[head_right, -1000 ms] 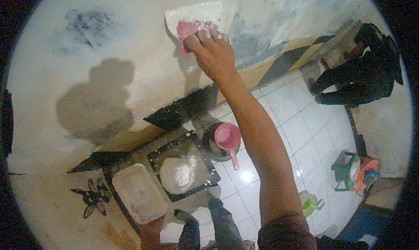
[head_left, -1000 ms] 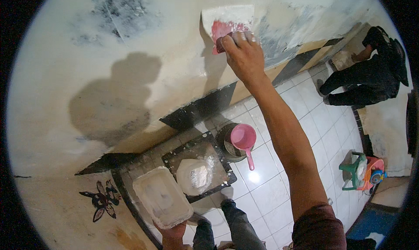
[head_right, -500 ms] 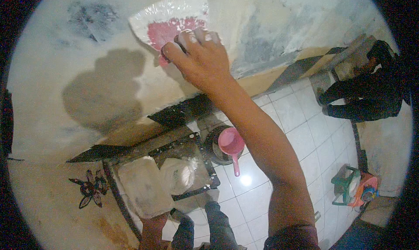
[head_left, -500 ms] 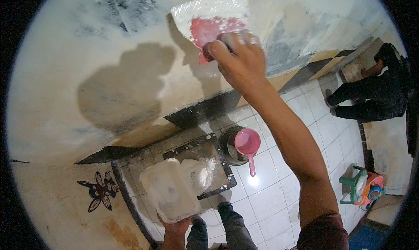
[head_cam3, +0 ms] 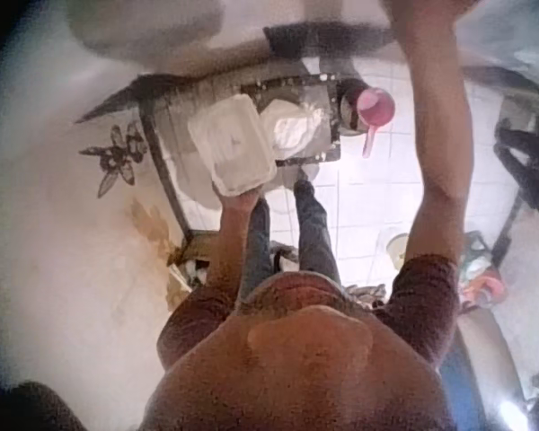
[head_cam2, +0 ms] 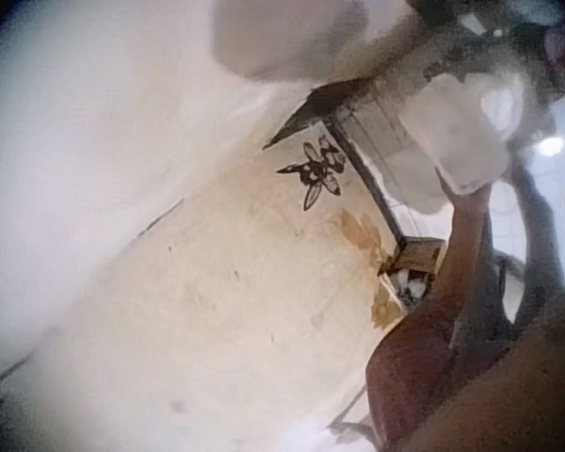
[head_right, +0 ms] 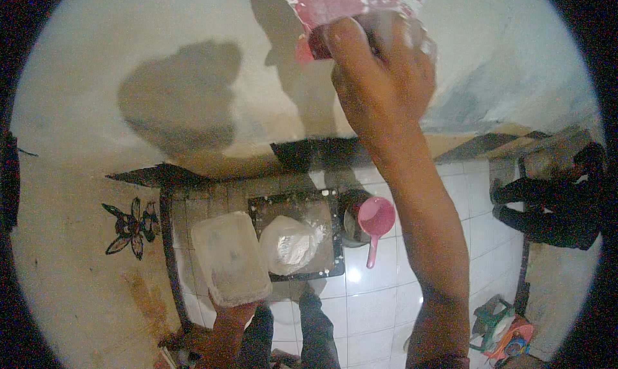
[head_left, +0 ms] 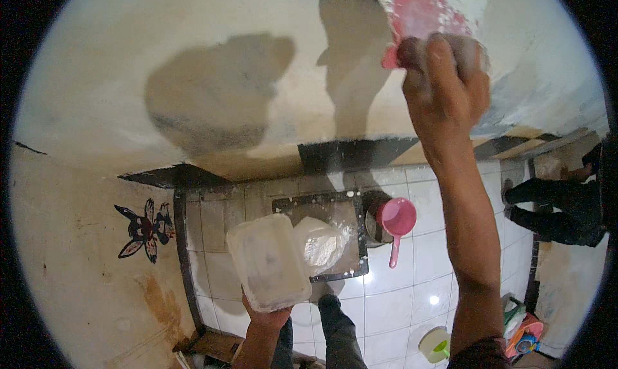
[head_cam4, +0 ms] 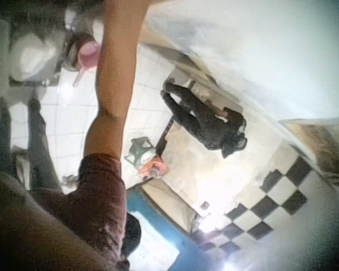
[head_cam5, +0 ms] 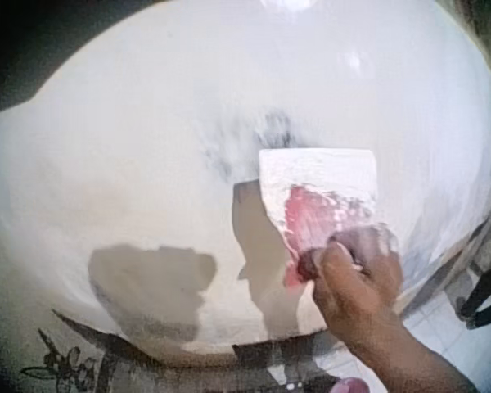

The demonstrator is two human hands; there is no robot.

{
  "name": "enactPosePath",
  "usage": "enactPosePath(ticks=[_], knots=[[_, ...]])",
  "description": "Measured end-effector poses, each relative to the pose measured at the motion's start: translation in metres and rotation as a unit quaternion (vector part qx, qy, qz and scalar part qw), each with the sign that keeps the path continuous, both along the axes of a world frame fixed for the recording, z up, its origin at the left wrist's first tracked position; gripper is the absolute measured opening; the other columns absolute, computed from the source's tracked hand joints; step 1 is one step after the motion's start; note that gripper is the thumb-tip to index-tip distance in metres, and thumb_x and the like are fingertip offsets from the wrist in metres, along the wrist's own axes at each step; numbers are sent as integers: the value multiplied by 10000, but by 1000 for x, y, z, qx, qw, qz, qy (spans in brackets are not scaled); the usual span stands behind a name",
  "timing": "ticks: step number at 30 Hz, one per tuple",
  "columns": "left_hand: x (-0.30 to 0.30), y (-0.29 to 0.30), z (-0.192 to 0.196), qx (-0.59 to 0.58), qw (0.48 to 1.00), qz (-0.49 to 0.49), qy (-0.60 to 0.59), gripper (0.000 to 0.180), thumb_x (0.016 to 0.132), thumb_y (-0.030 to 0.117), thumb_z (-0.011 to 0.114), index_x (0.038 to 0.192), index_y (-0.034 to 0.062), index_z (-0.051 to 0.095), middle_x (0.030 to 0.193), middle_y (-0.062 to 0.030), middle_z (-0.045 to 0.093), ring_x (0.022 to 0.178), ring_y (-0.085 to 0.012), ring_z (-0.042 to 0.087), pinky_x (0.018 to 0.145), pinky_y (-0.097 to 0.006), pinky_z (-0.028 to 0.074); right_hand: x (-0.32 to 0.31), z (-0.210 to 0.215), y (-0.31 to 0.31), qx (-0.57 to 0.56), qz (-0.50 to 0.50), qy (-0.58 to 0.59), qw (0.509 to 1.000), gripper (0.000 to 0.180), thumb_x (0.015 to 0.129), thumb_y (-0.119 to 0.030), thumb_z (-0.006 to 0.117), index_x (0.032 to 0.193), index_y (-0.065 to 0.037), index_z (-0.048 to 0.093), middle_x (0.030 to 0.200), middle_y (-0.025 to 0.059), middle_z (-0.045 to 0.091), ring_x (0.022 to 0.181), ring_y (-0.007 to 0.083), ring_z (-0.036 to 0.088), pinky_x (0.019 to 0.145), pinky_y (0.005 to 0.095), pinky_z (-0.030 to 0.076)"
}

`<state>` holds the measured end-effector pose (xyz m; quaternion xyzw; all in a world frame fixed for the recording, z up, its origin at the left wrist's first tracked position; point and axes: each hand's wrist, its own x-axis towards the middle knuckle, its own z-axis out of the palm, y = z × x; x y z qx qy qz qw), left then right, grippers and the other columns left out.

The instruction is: The person applies a white substance from a container onto a wall using a spatula, spreading it across uneven surfaces and corners.

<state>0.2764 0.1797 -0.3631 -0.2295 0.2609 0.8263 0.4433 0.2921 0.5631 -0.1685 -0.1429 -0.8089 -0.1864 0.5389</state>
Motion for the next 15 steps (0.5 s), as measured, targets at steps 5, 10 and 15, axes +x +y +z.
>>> enactPosePath(ticks=[5, 10, 15], knots=[[-4, -6, 23, -6, 1000, 4, 5, 570, 887, 526, 430, 1321, 158, 465, 1280, -68, 537, 1156, -302, 538, 944, -525, 452, -22, -91, 38, 70, -108, -160, 979, 330, 792, -135, 594, 1115, -192, 562, 1040, 117, 590, 910, 328, 615, 688, 475, 499], [-15, -24, 18, 17, 999, 33, -12, 562, 892, 523, 422, 1305, 147, 476, 1250, -67, 557, 1138, -294, 550, 938, -521, 457, 16, -179, -4, -91, -80, -250, 961, 246, 738, -100, 632, 978, -149, 606, 993, 70, 574, 739, 270, 588, 673, 398, 490], [-21, -64, -4, -21, 999, 30, 34, 563, 898, 521, 420, 1304, 134, 471, 1256, -74, 551, 1144, -300, 545, 934, -515, 463, -22, -107, -65, -93, -2, -118, 989, 192, 677, -76, 654, 846, -122, 575, 904, 94, 557, 726, 308, 562, 609, 425, 451]])
